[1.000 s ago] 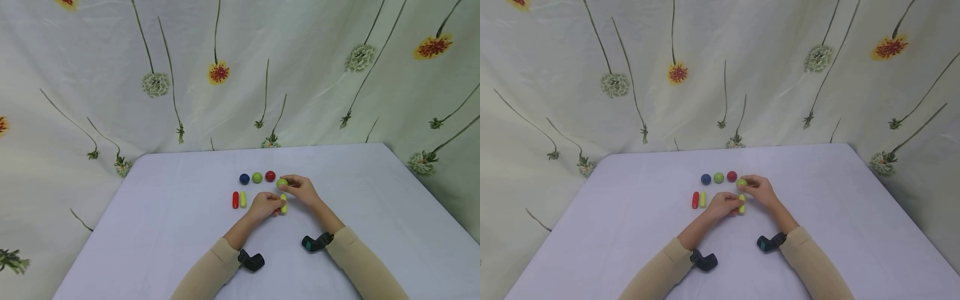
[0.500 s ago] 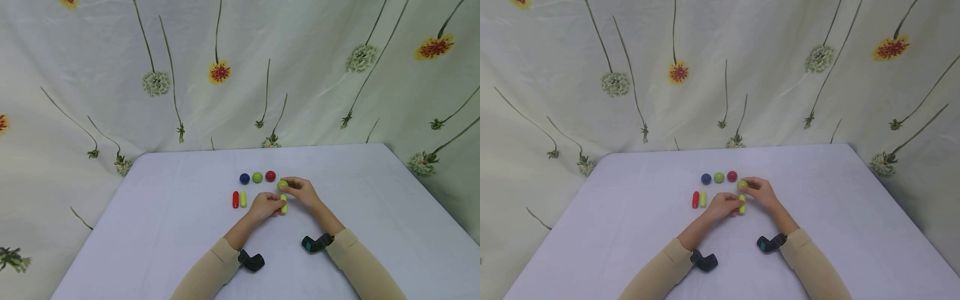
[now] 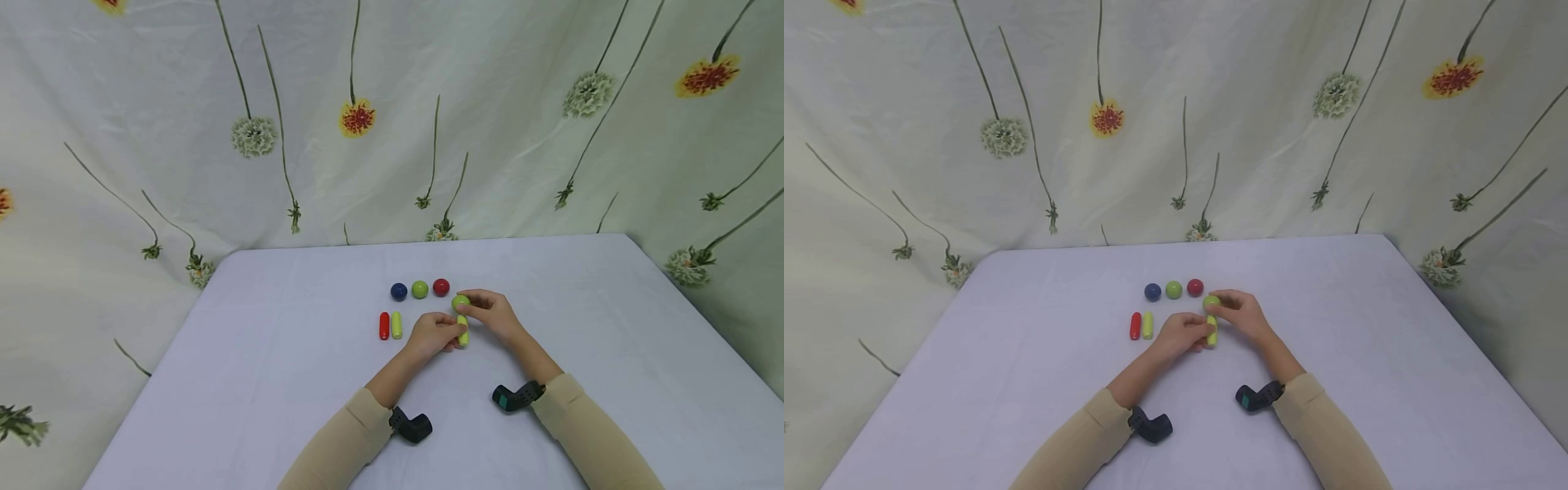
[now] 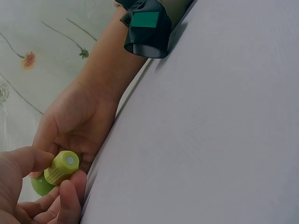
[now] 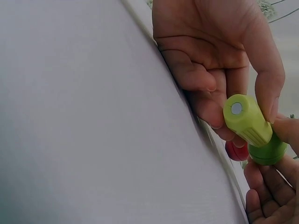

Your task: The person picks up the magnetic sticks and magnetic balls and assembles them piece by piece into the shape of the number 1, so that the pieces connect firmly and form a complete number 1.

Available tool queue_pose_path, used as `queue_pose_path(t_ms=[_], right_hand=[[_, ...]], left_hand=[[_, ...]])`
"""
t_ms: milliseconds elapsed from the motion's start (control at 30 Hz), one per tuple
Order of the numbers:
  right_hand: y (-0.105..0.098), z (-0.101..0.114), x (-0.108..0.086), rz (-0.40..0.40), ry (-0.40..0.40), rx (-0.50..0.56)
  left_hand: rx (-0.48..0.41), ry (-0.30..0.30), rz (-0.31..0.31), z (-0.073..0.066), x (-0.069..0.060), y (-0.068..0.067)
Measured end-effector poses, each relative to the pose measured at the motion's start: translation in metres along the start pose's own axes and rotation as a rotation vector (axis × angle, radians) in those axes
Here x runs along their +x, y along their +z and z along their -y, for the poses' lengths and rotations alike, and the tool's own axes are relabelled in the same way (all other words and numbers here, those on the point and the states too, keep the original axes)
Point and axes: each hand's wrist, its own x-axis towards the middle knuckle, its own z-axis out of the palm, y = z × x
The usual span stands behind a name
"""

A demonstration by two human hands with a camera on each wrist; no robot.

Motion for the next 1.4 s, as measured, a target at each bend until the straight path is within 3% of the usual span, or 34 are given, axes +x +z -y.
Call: queue_pose_path(t_ms=[367,600,1100,1400], right_hand=[[-0.001,0.006,-0.001,0.021,0.01,0.012],[0.001,0.034,-0.014,0.031,-0.01,-0.023],[0.002,0.035,-0.016,0.01,0.009,-0.007],[0.003,0.036,-0.016,0.014,0.006,-0.014]], left_hand=[[-0.03,0.008,-0.015,0.001,0.001,0.001],[-0.029,0.007,-0.012,0.001,0.0,0.0],[-0.013,0.018,-0.046,-0.001,0.004,-0.011],[0.094,0.07,-0.126,-0.012,0.009,-0.018]])
